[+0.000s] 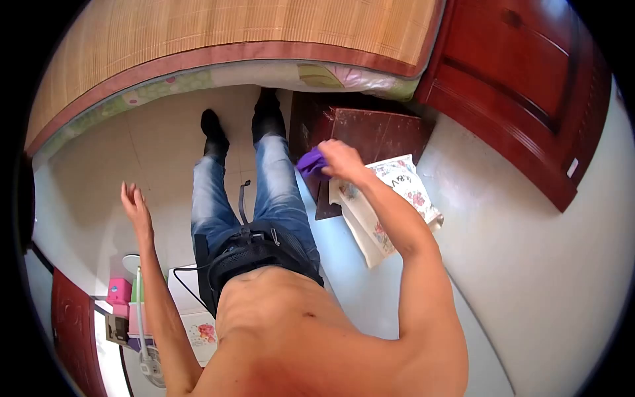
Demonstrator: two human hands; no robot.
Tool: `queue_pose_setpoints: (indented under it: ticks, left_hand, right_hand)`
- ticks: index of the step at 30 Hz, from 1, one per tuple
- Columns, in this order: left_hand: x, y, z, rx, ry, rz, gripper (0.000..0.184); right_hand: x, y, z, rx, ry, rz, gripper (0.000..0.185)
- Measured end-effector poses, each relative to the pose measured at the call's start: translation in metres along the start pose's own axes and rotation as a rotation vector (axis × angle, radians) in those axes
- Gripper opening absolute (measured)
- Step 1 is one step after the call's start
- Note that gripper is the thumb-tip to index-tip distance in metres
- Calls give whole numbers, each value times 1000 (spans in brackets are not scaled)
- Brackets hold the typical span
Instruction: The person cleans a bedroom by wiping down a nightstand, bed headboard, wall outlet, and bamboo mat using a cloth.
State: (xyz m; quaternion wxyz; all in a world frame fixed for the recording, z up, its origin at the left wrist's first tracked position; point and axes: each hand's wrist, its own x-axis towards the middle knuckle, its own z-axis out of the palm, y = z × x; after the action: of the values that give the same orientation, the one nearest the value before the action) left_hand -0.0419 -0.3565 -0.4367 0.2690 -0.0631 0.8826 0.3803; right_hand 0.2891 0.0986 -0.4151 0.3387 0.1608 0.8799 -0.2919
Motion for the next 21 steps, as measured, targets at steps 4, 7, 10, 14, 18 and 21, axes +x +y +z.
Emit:
queue_pose_setpoints:
  ticks: [4, 7, 10, 14, 18, 21]
  left_hand:
    - [-34, -72, -40, 30, -78, -212, 57]
    - [-55, -73, -50, 84, -115, -308, 55]
    - [-72, -70, -49, 90, -142, -322, 56]
    - [-85, -49, -29, 140, -249, -331, 57]
    - [-94, -5, -7, 94, -289, -235, 55]
    - [-105, 3, -2, 67, -296, -188, 52]
  right_hand:
    - [-15, 54, 0, 348, 646, 481, 45]
    - [34, 75, 35, 323, 831, 522, 43]
    - [40, 29, 80, 182, 924, 532, 72]
    - [0, -27, 105, 271, 780, 489, 87]
    - [-23, -52, 133, 310, 661, 503, 87]
    - [-29, -52, 129, 325, 658, 525, 74]
